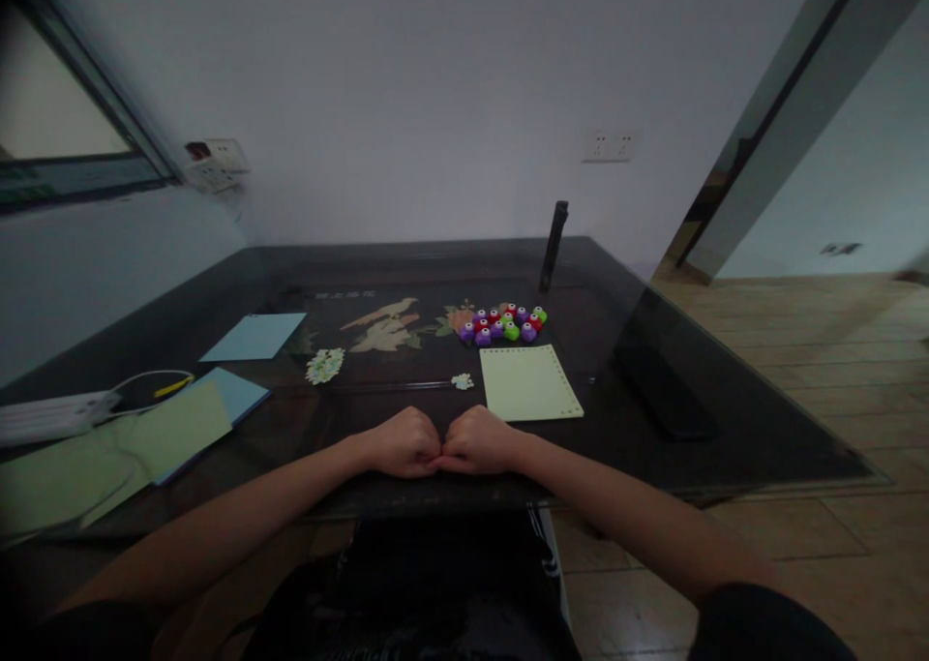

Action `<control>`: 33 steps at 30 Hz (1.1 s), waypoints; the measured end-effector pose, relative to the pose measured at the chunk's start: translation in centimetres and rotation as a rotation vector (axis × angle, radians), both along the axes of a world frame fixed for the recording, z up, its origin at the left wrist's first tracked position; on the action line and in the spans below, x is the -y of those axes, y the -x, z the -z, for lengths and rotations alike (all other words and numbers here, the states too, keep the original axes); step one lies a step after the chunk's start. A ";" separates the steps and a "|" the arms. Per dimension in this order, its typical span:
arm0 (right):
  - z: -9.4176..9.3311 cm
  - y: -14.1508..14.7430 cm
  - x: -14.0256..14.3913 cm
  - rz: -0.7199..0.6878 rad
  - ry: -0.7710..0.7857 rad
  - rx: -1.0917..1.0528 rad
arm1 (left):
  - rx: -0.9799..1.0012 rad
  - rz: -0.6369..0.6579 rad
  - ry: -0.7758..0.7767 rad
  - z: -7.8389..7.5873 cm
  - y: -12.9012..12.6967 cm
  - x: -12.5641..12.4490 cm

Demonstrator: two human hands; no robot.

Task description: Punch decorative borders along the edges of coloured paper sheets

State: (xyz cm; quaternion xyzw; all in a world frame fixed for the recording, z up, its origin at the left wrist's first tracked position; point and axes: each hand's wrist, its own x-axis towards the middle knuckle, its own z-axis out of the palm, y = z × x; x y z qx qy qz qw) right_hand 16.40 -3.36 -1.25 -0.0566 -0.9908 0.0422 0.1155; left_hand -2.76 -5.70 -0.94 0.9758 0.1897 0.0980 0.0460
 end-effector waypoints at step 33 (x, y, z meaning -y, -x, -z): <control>0.5 0.0 -0.1 0.015 -0.043 -0.030 | 0.000 -0.001 -0.035 0.0 0.1 0.1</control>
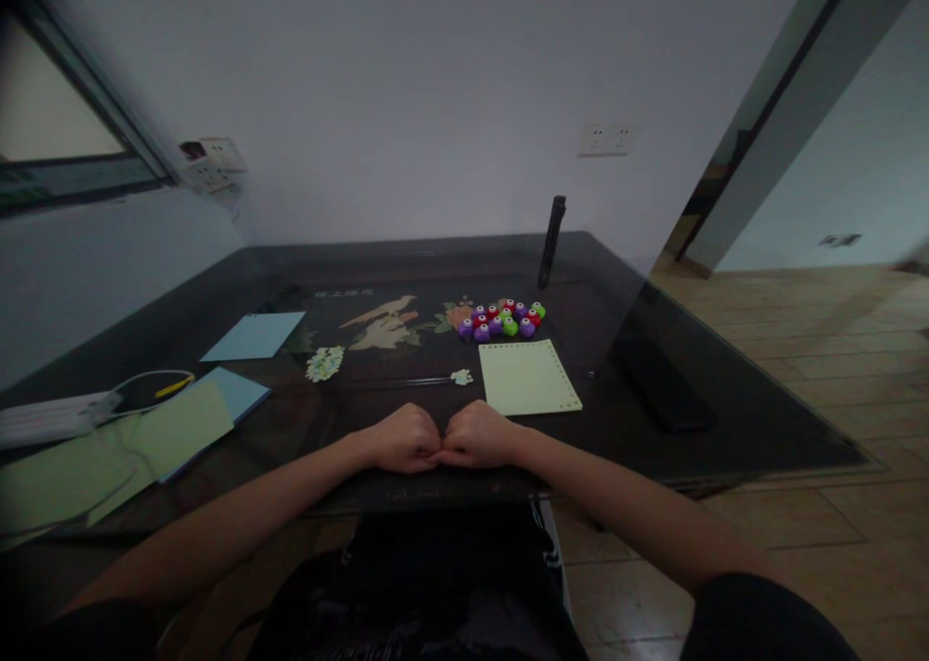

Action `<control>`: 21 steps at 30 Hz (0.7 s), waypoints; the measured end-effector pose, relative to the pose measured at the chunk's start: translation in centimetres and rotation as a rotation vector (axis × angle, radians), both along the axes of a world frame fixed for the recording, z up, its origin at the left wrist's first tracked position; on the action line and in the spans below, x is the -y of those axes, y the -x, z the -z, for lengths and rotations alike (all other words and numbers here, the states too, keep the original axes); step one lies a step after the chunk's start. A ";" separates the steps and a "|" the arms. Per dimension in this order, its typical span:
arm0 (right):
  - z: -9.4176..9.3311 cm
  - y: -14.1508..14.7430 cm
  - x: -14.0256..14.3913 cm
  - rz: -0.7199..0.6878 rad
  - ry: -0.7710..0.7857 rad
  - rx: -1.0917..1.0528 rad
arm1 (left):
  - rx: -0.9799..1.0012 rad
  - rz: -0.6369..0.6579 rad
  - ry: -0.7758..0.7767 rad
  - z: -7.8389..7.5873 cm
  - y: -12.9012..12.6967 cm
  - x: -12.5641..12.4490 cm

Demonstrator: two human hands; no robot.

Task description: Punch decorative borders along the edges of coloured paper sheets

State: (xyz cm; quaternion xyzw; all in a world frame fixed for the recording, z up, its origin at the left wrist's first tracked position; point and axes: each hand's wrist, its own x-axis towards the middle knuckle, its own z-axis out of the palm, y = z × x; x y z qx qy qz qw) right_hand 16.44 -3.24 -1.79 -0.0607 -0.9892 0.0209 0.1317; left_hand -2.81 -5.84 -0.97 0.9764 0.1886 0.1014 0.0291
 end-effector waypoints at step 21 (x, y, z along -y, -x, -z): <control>-5.2 -9.9 -9.0 1.068 0.152 -0.131 | 0.211 -0.012 0.063 -3.3 -3.8 1.5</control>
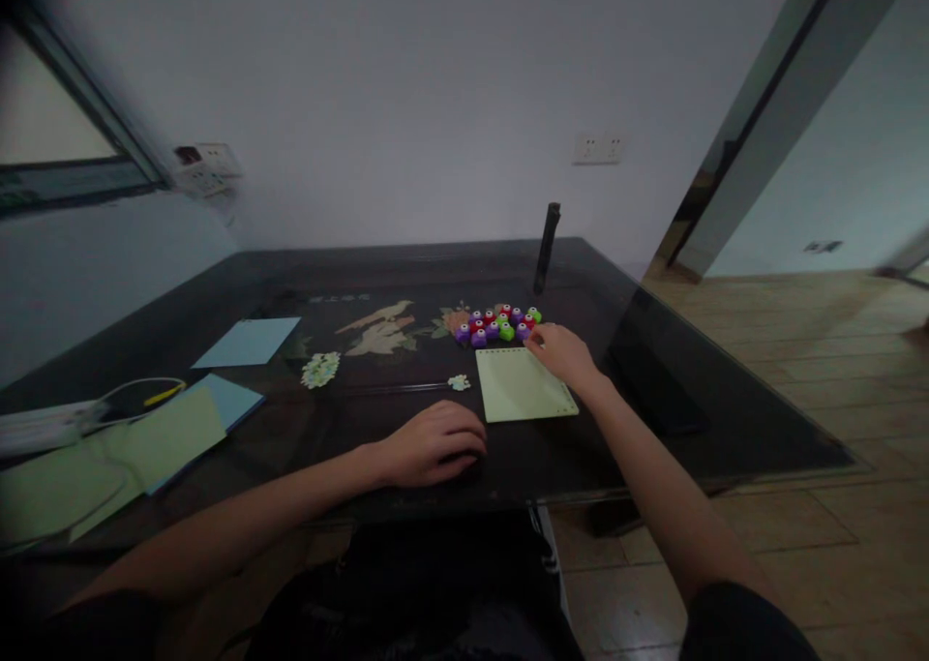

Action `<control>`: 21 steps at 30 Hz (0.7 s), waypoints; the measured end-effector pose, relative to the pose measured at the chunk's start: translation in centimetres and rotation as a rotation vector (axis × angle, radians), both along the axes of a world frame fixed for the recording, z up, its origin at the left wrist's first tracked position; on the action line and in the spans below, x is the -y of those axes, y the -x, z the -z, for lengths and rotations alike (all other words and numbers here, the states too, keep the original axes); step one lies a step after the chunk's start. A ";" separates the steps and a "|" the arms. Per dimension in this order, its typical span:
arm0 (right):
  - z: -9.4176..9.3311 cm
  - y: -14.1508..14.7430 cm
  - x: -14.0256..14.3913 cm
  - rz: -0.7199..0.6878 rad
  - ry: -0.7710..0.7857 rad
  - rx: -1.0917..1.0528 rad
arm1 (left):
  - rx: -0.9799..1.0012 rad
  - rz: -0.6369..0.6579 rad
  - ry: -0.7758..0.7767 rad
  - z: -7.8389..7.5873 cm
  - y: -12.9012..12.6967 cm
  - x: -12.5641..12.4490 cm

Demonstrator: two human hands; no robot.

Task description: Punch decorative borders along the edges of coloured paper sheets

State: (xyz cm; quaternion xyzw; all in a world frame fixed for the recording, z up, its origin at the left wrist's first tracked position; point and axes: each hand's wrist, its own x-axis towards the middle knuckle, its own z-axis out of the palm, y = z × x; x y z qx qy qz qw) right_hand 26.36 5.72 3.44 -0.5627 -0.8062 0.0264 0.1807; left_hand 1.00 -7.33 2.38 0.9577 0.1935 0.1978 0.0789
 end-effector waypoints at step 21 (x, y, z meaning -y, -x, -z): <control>3.9 -0.8 -3.4 -0.006 0.040 0.122 | -0.046 -0.219 0.133 3.9 -4.1 -1.8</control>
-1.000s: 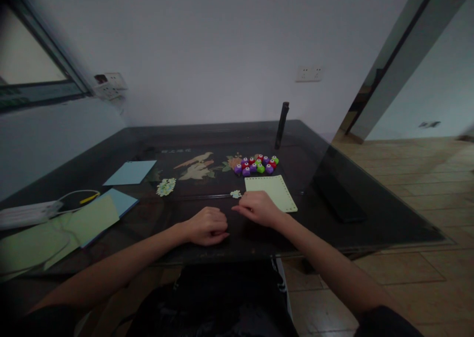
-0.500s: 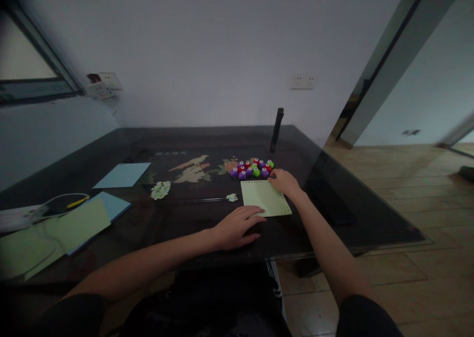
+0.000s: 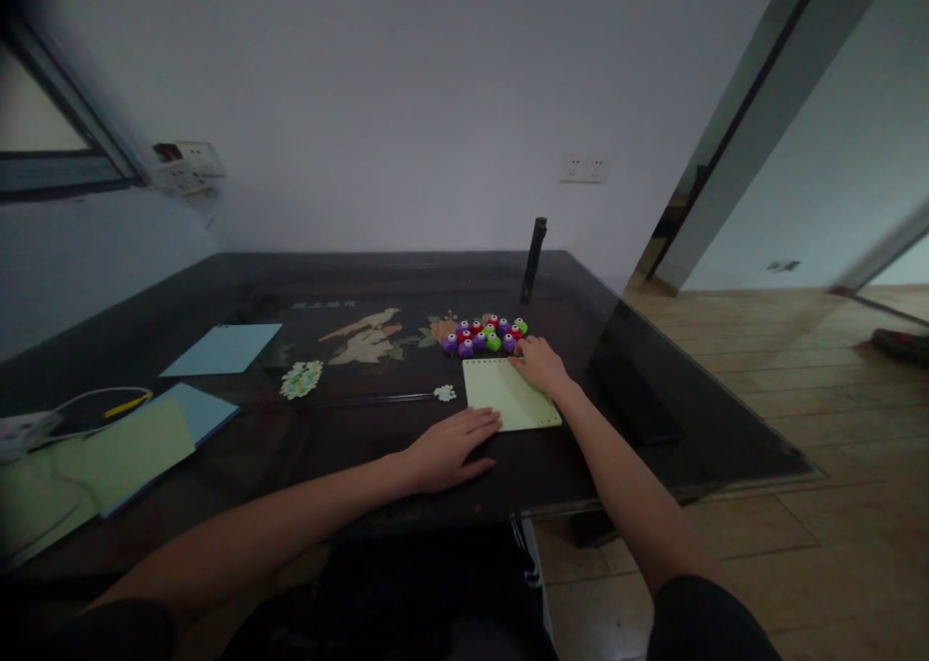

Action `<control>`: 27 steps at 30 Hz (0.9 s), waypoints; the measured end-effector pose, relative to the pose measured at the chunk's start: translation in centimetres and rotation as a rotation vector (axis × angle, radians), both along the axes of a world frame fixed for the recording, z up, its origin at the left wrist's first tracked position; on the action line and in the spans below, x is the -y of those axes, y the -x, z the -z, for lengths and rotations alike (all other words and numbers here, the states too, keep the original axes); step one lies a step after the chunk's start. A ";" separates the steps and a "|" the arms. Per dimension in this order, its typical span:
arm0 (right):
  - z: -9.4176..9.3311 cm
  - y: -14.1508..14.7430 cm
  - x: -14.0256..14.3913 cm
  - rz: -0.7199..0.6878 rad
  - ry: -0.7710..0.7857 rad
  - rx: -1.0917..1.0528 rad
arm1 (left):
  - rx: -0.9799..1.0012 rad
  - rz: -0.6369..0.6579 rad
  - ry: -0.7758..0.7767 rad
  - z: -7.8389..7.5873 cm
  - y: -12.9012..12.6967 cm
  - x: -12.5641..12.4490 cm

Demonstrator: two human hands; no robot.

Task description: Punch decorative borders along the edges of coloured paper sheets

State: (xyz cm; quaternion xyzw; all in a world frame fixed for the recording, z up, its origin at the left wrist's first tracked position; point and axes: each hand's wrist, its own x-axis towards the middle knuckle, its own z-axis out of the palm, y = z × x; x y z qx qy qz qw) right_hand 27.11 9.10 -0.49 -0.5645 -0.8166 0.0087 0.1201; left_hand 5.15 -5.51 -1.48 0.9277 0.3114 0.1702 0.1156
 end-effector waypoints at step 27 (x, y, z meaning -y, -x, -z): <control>-1.2 -1.9 1.2 0.203 0.452 -0.839 | -0.032 0.013 -0.016 -0.2 0.1 0.0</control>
